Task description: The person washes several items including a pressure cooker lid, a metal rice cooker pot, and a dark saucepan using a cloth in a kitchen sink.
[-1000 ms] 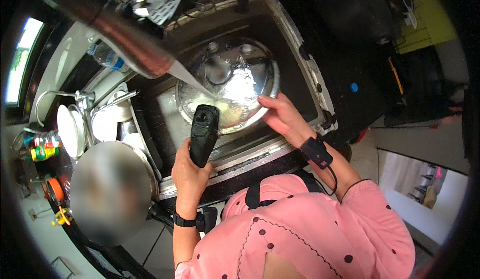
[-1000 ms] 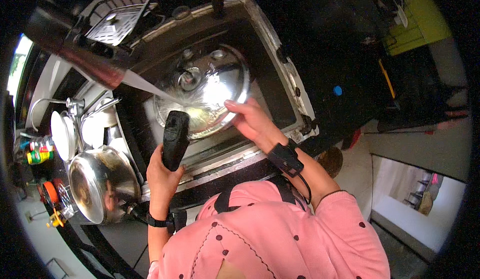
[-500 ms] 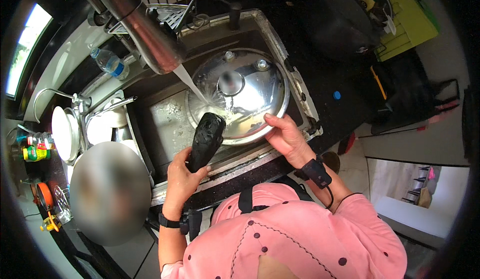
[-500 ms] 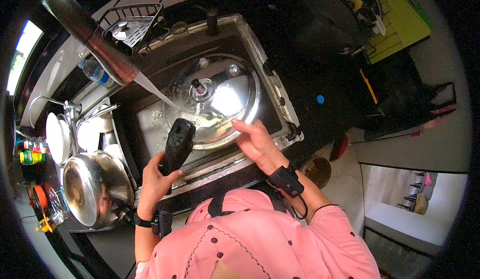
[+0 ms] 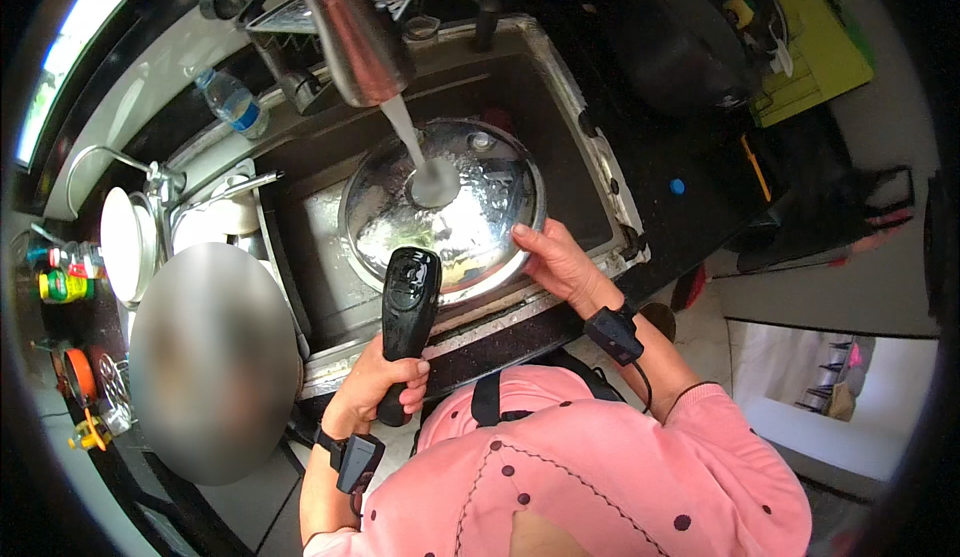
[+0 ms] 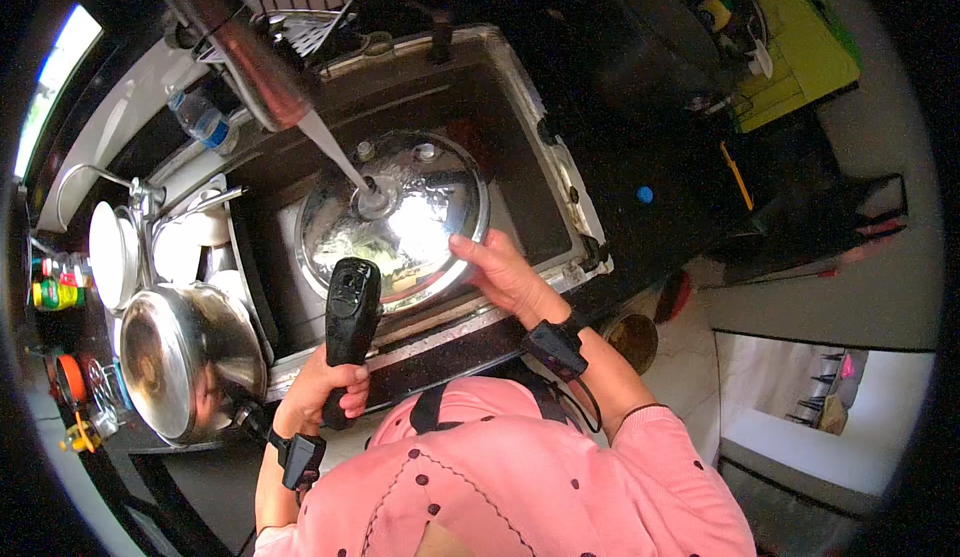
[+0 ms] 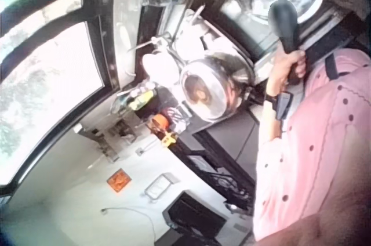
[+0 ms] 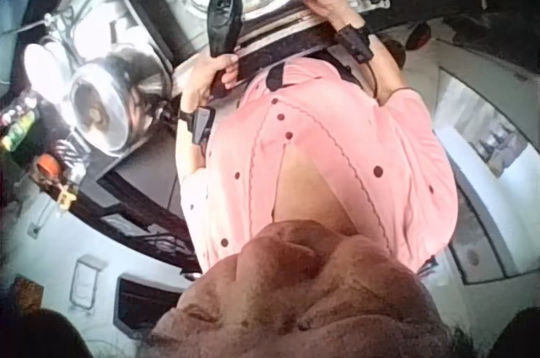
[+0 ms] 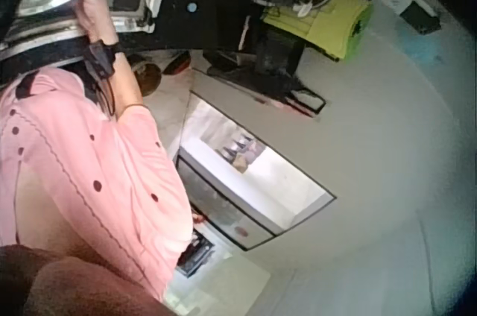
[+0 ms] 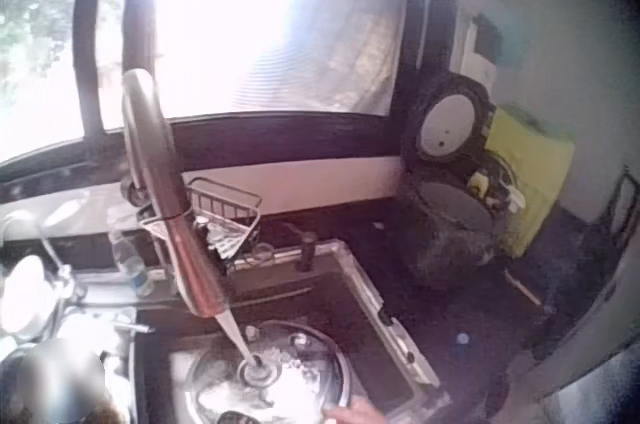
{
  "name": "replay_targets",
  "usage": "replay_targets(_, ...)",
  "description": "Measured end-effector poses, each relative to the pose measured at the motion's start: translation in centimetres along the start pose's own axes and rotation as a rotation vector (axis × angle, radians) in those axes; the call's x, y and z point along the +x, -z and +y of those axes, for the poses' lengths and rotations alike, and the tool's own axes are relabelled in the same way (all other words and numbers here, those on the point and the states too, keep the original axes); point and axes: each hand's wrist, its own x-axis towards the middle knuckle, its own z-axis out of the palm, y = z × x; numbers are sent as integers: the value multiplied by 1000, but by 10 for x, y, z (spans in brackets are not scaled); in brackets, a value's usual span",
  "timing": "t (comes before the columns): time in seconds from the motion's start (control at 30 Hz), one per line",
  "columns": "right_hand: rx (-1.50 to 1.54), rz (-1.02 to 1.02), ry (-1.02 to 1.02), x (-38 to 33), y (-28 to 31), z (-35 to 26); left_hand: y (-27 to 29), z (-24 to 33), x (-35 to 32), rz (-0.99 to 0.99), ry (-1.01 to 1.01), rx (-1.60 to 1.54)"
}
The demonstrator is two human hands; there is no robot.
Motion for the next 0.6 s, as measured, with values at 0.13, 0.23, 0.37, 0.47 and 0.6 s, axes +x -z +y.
replay_targets(0.13,-1015,252,34,1,20,-13,-10,-8,1,129,-103,90)
replay_targets(0.23,-1196,427,287,-6,18,-29,-11,-11,-3,206,-156,213)
replay_targets(0.37,-1243,212,738,-10,-46,-28,-10,-14,-6,191,-123,249)
replay_targets(0.47,-1375,-46,1002,-4,-75,-12,-17,-12,-12,153,-120,241)
replay_targets(0.6,-1514,75,1072,0,-58,-34,-17,-7,-26,97,-104,186)
